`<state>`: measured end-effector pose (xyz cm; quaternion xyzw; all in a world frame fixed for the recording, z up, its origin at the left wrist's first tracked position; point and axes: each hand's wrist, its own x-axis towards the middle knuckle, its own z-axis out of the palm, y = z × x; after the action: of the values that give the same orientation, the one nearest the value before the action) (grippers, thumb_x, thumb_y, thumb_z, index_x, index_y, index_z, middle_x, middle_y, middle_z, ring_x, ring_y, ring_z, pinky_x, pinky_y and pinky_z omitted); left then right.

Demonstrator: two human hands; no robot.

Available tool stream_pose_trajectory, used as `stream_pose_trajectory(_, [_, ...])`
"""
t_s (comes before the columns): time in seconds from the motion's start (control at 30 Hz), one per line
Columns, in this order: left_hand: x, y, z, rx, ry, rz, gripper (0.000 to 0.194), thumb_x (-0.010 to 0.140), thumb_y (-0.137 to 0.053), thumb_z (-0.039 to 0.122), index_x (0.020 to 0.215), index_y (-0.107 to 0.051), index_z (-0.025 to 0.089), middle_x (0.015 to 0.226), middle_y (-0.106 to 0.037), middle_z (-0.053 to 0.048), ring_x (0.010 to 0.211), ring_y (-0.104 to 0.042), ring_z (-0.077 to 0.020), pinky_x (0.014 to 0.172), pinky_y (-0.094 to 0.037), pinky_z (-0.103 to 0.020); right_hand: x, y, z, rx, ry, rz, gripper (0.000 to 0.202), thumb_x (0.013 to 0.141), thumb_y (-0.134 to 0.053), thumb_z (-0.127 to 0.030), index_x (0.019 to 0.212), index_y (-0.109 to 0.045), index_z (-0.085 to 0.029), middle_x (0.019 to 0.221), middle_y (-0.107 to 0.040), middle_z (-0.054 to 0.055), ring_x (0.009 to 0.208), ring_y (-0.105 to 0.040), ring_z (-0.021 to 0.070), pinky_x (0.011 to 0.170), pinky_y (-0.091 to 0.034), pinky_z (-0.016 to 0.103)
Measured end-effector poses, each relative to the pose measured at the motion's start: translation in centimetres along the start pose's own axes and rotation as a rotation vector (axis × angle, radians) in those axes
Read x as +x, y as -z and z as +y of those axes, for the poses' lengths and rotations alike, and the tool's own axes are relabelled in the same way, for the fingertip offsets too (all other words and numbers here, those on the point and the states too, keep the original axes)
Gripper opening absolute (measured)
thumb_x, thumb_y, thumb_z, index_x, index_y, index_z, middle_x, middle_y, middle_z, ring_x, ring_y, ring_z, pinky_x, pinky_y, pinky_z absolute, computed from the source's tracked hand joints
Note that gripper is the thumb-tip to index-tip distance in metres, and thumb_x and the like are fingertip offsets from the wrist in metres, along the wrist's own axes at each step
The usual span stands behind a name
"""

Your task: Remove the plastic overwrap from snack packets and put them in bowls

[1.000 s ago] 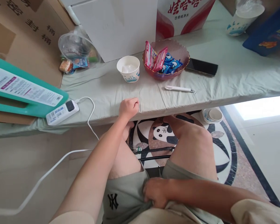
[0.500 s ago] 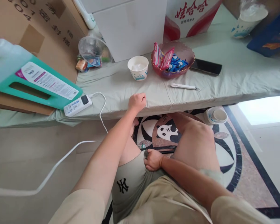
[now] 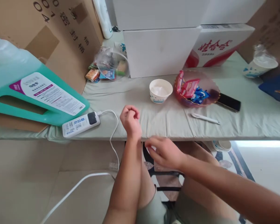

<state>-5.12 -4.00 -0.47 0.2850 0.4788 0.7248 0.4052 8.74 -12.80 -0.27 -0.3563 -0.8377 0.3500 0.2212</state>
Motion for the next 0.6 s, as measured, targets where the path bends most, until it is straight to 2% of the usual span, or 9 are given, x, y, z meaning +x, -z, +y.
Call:
stream_pose_trajectory(0.07, [1.2, 2.4, 0.2, -0.012, 0.081, 0.019, 0.006, 0.064, -0.05, 0.02, 0.069, -0.048, 0.021, 0.061, -0.047, 0.002, 0.053, -0.043, -0.0106, 0.052, -0.034, -0.023, 7.8, 0.4, 0.7, 0.049, -0.004, 0.1, 0.021, 0.094, -0.041, -0.019, 0.094, -0.061, -0.019, 0.088, -0.069, 0.005, 0.079, -0.061, 0.0158, 0.073, -0.044, 0.027])
stream_pose_trajectory(0.1, [1.7, 3.5, 0.1, -0.002, 0.057, 0.073, 0.007, 0.066, -0.05, 0.022, 0.073, -0.049, 0.021, 0.068, -0.052, 0.0, 0.062, -0.051, -0.0122, 0.058, -0.04, -0.024, 11.8, 0.3, 1.0, 0.053, -0.026, 0.124, 0.021, 0.092, -0.04, -0.017, 0.09, -0.061, -0.019, 0.085, -0.068, 0.004, 0.077, -0.061, 0.0151, 0.074, -0.045, 0.027])
stream_pose_trajectory(0.2, [2.3, 5.2, -0.5, 0.087, -0.156, 0.489, 0.017, 0.077, -0.043, 0.024, 0.092, -0.051, 0.024, 0.096, -0.057, -0.005, 0.096, -0.06, -0.018, 0.078, -0.048, -0.028, 23.9, -1.5, 1.0, -0.007, 0.036, 0.192, 0.028, 0.09, -0.034, -0.013, 0.095, -0.061, -0.017, 0.094, -0.068, 0.006, 0.091, -0.063, 0.0182, 0.089, -0.048, 0.032])
stream_pose_trajectory(0.23, [2.2, 5.3, -0.9, 0.127, -0.178, 0.531, 0.023, 0.079, -0.043, 0.023, 0.099, -0.053, 0.025, 0.103, -0.057, -0.006, 0.103, -0.059, -0.0191, 0.084, -0.049, -0.031, 27.6, -2.5, 0.9, -0.037, 0.043, 0.181, 0.032, 0.091, -0.033, -0.013, 0.103, -0.062, -0.017, 0.103, -0.068, 0.008, 0.101, -0.063, 0.0199, 0.095, -0.049, 0.034])
stream_pose_trajectory(0.27, [2.1, 5.2, -1.3, 0.138, -0.184, 0.49, 0.022, 0.081, -0.044, 0.023, 0.1, -0.054, 0.025, 0.105, -0.057, -0.006, 0.102, -0.059, -0.0204, 0.086, -0.049, -0.033, 31.2, -3.6, 0.8, -0.094, 0.047, 0.145, 0.032, 0.091, -0.037, -0.015, 0.111, -0.061, -0.018, 0.113, -0.067, 0.01, 0.109, -0.061, 0.022, 0.099, -0.049, 0.037])
stream_pose_trajectory(0.33, [1.6, 4.7, -2.2, 0.137, -0.12, 0.296, 0.016, 0.082, -0.048, 0.021, 0.095, -0.057, 0.025, 0.108, -0.057, -0.008, 0.105, -0.059, -0.0227, 0.095, -0.049, -0.038, 37.4, -5.9, 1.2, -0.261, -0.012, 0.131, 0.039, 0.091, -0.048, -0.023, 0.129, -0.056, -0.023, 0.135, -0.058, 0.014, 0.129, -0.052, 0.0308, 0.107, -0.045, 0.052])
stream_pose_trajectory(0.4, [1.4, 4.4, -2.7, 0.08, -0.048, 0.298, 0.017, 0.082, -0.05, 0.017, 0.095, -0.057, 0.026, 0.106, -0.057, -0.007, 0.102, -0.059, -0.0224, 0.094, -0.049, -0.04, 42.2, -8.0, 2.3, -0.422, -0.054, 0.177, 0.042, 0.091, -0.055, -0.028, 0.133, -0.053, -0.023, 0.147, -0.047, 0.018, 0.141, -0.04, 0.0404, 0.109, -0.036, 0.071])
stream_pose_trajectory(0.47, [1.4, 4.5, -2.8, 0.042, -0.002, 0.418, 0.016, 0.081, -0.047, 0.015, 0.09, -0.054, 0.027, 0.099, -0.055, -0.007, 0.096, -0.058, -0.0218, 0.09, -0.05, -0.041, 45.5, -9.3, 3.8, -0.507, -0.042, 0.242, 0.04, 0.093, -0.057, -0.033, 0.131, -0.054, -0.021, 0.149, -0.043, 0.02, 0.144, -0.033, 0.0459, 0.108, -0.025, 0.082])
stream_pose_trajectory(0.6, [2.1, 5.4, -1.9, -0.035, 0.058, 0.521, 0.01, 0.079, -0.046, 0.015, 0.08, -0.048, 0.025, 0.09, -0.05, -0.006, 0.084, -0.056, -0.0208, 0.079, -0.048, -0.04, 48.0, -9.2, 5.9, -0.57, -0.14, 0.218, 0.059, 0.087, -0.07, -0.044, 0.138, -0.052, -0.022, 0.149, -0.041, 0.02, 0.141, -0.032, 0.0544, 0.103, -0.012, 0.091])
